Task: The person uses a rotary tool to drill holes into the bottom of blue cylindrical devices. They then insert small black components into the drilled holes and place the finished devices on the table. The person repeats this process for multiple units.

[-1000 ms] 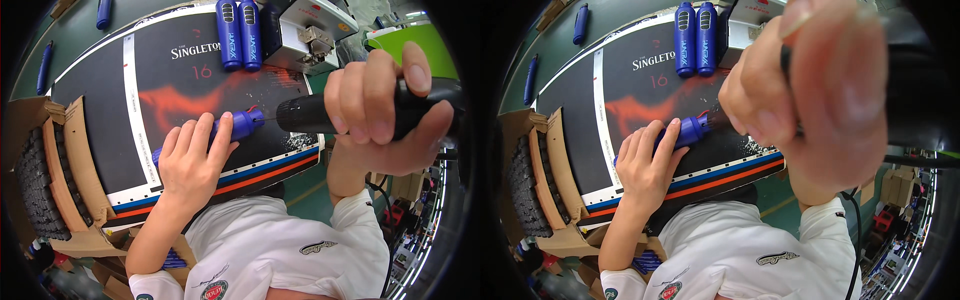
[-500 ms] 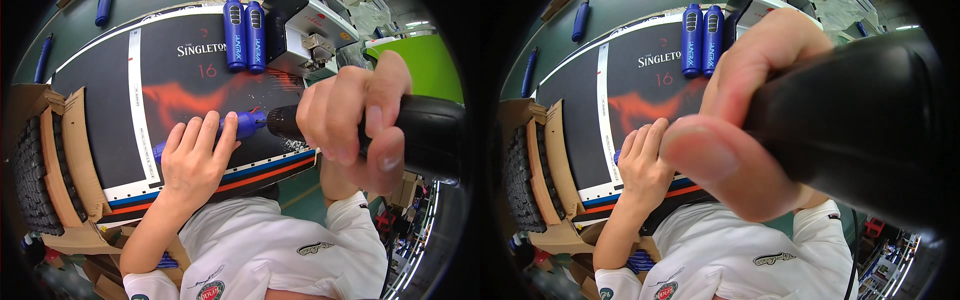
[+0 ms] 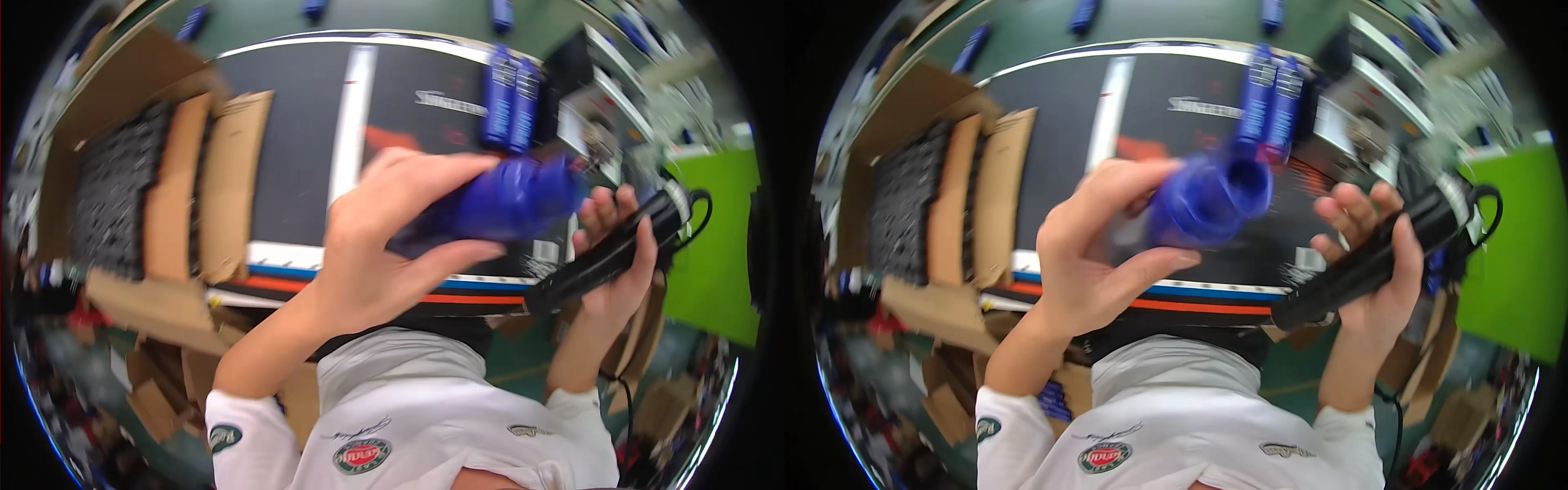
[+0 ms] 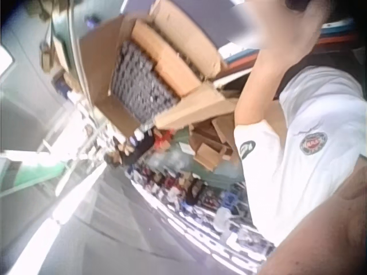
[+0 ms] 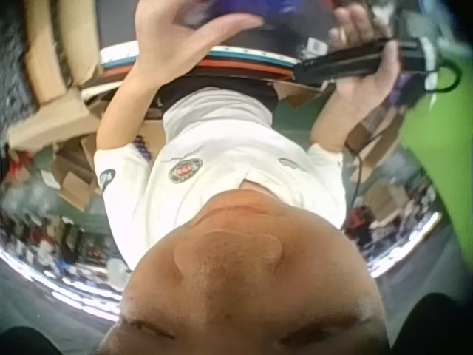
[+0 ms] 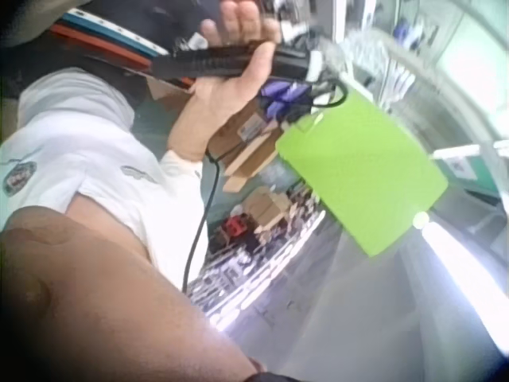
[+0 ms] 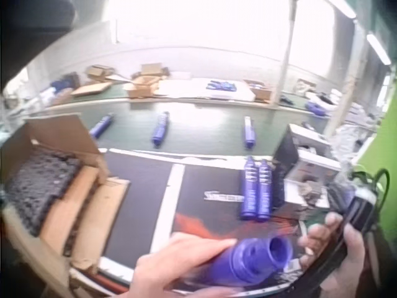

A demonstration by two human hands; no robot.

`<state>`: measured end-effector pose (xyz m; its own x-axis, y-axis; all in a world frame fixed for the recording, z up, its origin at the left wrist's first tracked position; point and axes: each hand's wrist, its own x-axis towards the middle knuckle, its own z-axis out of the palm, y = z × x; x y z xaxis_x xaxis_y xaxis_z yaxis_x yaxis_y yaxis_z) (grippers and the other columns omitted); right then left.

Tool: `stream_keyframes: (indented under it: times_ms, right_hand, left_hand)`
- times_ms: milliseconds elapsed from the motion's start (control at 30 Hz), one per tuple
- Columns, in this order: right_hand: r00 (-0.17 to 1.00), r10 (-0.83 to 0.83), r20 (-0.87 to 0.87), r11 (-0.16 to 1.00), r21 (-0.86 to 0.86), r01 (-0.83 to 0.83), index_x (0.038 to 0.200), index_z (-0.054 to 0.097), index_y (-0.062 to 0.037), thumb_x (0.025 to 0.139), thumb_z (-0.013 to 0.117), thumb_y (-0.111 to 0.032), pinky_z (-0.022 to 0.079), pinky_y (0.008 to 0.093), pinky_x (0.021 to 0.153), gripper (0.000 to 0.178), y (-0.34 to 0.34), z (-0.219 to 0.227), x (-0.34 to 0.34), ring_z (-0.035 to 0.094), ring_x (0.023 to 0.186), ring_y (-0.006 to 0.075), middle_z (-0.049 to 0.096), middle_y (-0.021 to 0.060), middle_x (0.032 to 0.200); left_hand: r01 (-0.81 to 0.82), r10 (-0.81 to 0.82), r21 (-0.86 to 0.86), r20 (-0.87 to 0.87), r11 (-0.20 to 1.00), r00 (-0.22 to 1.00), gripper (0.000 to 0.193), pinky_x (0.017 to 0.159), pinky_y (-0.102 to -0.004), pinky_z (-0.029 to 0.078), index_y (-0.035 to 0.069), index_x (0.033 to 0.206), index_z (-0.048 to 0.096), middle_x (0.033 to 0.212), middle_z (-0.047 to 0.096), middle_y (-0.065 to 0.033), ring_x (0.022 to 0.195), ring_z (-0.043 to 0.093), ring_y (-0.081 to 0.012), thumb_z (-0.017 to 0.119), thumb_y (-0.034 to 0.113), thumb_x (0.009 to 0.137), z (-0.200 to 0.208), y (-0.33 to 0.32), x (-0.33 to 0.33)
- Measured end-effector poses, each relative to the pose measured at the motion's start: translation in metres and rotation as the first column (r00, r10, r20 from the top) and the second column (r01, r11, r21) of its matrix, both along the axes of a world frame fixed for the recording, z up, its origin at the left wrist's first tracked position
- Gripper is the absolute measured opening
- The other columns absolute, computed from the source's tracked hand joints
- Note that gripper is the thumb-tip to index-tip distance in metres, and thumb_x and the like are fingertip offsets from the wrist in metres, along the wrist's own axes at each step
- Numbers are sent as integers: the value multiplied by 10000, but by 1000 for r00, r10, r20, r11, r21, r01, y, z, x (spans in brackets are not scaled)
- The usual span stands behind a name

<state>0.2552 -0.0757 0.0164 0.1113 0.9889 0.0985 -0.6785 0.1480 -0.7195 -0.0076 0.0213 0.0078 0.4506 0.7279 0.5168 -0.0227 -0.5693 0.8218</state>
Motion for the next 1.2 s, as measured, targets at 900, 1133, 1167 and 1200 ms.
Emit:
stream_keyframes:
  times_ms: [900,1133,1167,1200]
  right_hand:
    - [948,-159,275,966,-155,207,1322,458,-34,933,657,-77,545,300,754,439,-13,-32,-14,637,935,181,590,142,1240]
    - [887,-218,406,951,-116,287,1250,477,-37,857,720,-57,516,274,760,463,-32,-19,11,611,863,157,622,183,1193]
    - [880,-233,414,946,-112,303,1247,477,-39,855,722,-57,511,269,761,462,-35,-18,13,605,861,153,616,183,1197]
    - [873,-246,421,942,-108,317,1243,476,-40,853,723,-57,506,265,762,462,-38,-18,16,599,860,150,610,182,1202]
  left_hand:
    - [-224,243,-318,21,921,970,431,873,-255,479,-135,1296,567,1263,541,-163,1104,573,-170,592,-102,867,24,-20,-125]
    - [9,37,-316,139,949,990,437,893,-314,562,-117,1288,548,1236,578,-204,1057,632,-208,617,-131,856,3,-26,-51]
    - [20,20,-311,127,950,992,418,894,-316,564,-125,1271,558,1248,569,-207,1057,635,-210,616,-138,857,4,-25,-45]
    - [37,6,-320,133,947,991,416,894,-312,564,-127,1265,563,1255,565,-207,1055,634,-205,619,-145,853,1,-26,-42]
